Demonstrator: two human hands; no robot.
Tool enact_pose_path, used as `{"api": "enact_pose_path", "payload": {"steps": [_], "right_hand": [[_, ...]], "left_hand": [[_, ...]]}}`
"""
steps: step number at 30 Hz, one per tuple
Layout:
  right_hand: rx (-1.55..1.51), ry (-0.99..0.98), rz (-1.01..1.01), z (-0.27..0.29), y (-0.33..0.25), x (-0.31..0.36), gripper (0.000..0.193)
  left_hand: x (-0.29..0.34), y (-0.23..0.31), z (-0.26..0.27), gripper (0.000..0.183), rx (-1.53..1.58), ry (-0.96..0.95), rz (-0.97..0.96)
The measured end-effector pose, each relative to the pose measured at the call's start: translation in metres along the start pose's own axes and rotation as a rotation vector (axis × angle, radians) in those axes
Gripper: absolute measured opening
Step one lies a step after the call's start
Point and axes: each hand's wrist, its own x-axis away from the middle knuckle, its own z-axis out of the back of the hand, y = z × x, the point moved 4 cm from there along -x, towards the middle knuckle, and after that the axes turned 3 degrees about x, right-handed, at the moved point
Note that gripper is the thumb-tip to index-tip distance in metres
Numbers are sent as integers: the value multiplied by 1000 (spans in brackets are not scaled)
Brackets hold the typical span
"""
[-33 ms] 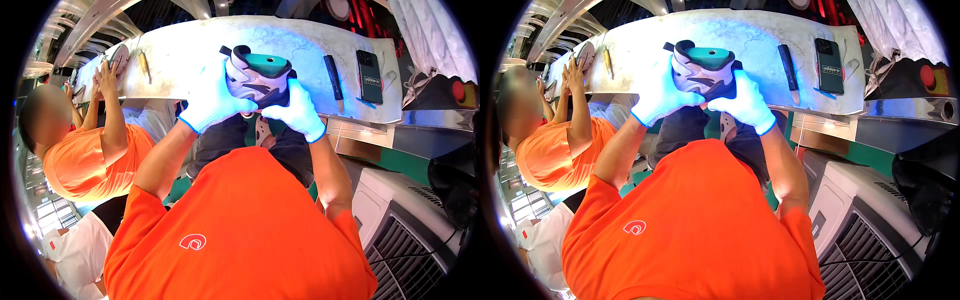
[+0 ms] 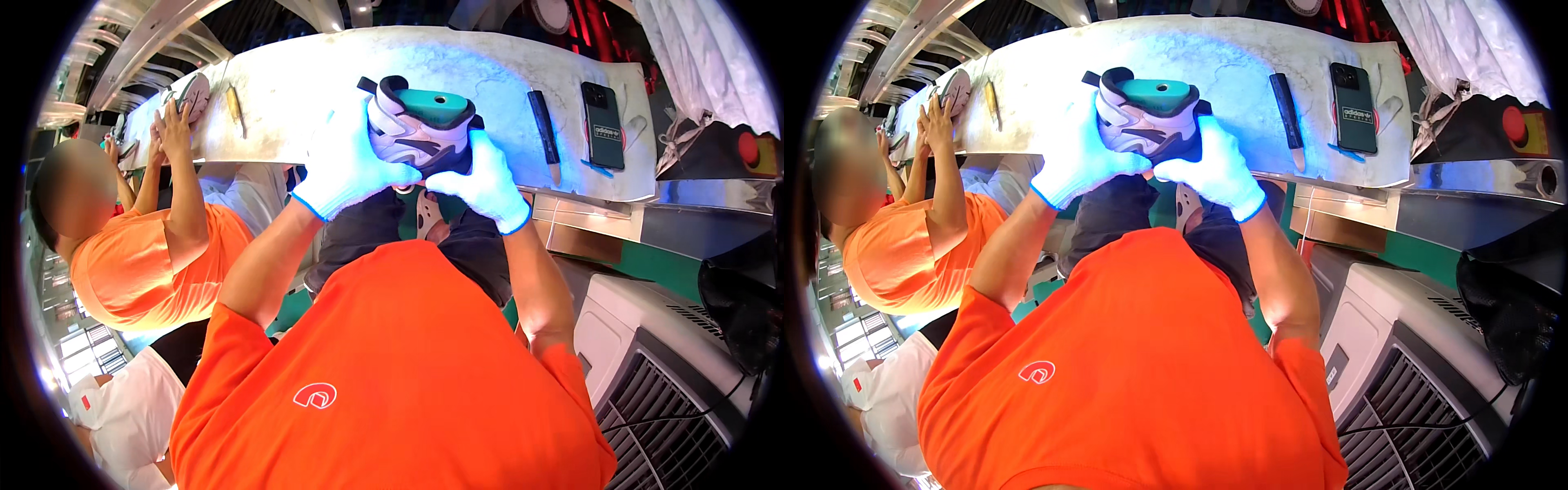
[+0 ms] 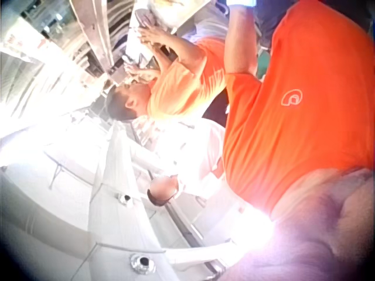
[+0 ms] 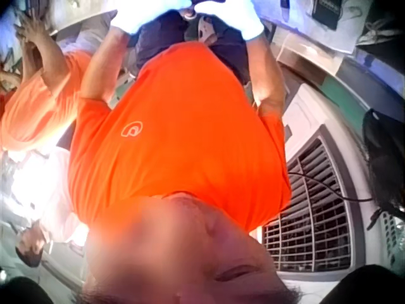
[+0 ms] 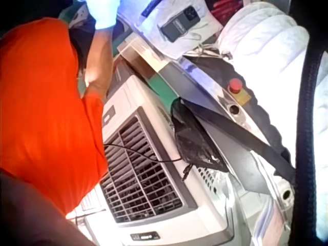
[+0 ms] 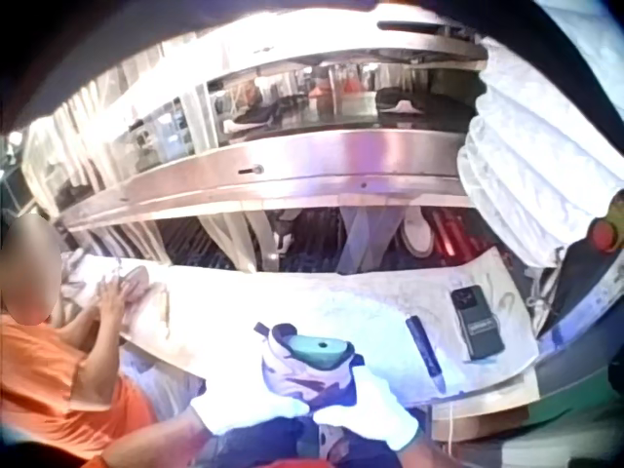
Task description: The person uses a small black tool to scrape and clean the sole and sides of a sneaker on a workbench. They repeatedly rotate the shoe to access different areas, then place it on a conveyor belt and pick up another shoe to continue the process.
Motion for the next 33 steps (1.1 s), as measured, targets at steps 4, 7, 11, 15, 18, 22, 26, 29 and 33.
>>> {"api": "enact_pose_path", "payload": {"steps": [4, 7, 11, 15, 18, 22, 26, 29, 33], "right_hand": [[-78, 114, -49, -9, 13, -1, 72], [-51, 122, -121, -8, -1, 0, 67], [-156, 23, 20, 20, 4, -8, 58], [751, 776, 2, 90, 17, 3, 61], [1212, 583, -58, 79, 35, -5, 64], [735, 464, -246, 78, 34, -5, 47], [-547, 481, -398, 54, 24, 0, 26], [-744, 598, -418, 25, 13, -11, 24], [-821, 631, -474, 0, 16, -22, 15]], "left_hand": [[2, 0, -8, 113, 140, 31, -71], [-4, -9, -16, 114, 314, -12, -64], [-13, -12, -15, 112, 518, -116, -38], [-8, 3, -1, 111, 444, -82, -65], [-10, 2, -1, 112, 372, -86, -57], [-11, -1, 0, 107, 294, -38, -105], [-8, 4, 5, 98, 263, -57, -104], [-3, 3, 6, 94, 265, -46, -102], [-2, 0, 4, 99, 243, -24, -164]]}}
